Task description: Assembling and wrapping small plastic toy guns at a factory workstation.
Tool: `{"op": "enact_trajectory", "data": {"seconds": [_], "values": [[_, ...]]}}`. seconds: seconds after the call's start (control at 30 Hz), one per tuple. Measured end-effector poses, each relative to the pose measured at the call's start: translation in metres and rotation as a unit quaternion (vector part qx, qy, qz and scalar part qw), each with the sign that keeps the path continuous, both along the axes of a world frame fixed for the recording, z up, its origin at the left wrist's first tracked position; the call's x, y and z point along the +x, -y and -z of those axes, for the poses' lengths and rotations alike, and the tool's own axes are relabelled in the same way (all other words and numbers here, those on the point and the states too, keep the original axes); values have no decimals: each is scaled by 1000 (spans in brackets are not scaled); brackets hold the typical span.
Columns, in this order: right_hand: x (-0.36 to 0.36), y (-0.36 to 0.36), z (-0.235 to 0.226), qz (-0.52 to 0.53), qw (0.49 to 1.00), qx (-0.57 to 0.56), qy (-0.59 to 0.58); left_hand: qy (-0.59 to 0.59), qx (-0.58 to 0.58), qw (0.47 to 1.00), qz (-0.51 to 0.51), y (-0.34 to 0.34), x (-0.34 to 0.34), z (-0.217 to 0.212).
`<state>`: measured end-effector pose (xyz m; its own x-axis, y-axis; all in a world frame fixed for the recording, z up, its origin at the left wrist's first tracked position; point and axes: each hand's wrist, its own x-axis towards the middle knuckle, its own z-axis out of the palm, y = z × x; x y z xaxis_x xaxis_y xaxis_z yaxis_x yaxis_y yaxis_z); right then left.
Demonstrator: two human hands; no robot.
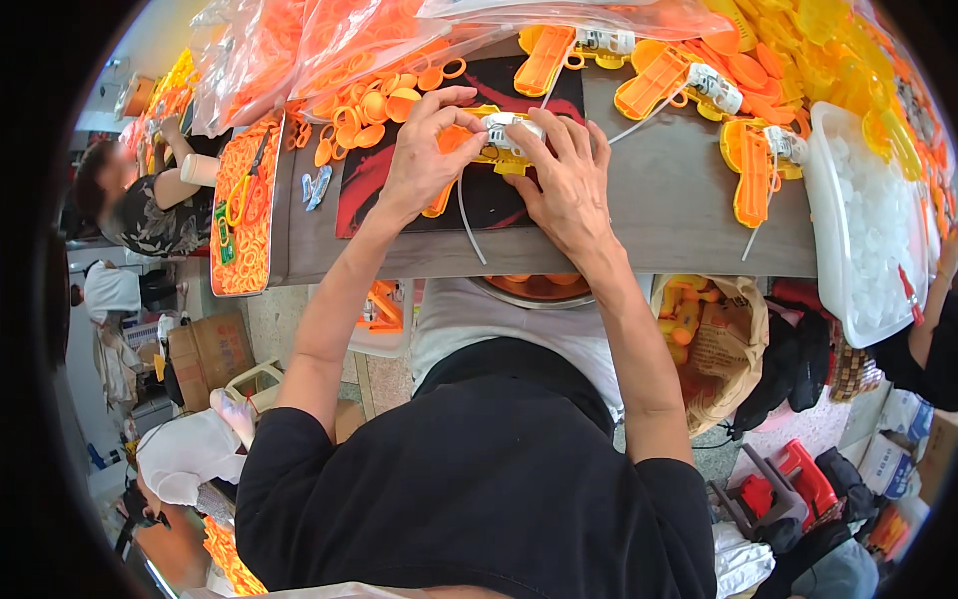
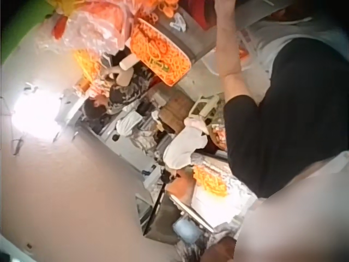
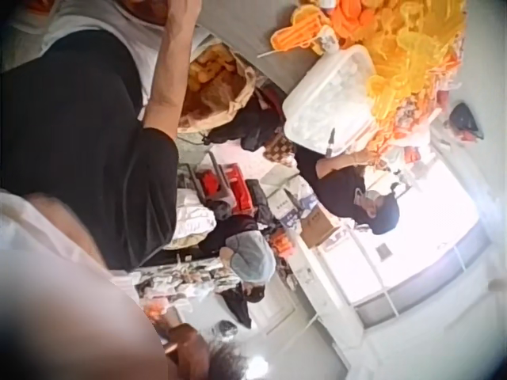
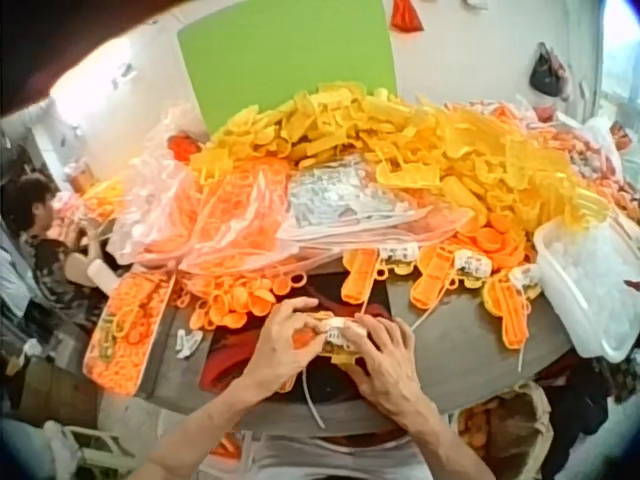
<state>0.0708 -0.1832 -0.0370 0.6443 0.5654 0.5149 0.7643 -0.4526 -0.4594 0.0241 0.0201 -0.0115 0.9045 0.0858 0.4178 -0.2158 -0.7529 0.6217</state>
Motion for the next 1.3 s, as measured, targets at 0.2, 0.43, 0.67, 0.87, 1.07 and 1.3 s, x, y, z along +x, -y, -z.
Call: {"op": "enact_trajectory", "data": {"seconds": [0.2,0.43,0.67,0.87,1.07,1.3], "values": [[5,-8,-12,6,998,23,-65,-39,-103,993,46,-12,-13,9],[4,-27,-12,87,995,18,-36,39,16,998,45,-6,-14,16],[2,-29,-8,96,993,35,-64,80,75,992,60,-6,-16,20],[1,-29,-6,99,992,44,-61,61,70,992,85,-6,-17,16],[-4,-25,1,86,994,57,-27,134,305,939,83,3,-23,9],[-5,-27,12,87,994,65,10,103,200,970,91,-6,-5,-10]]}}
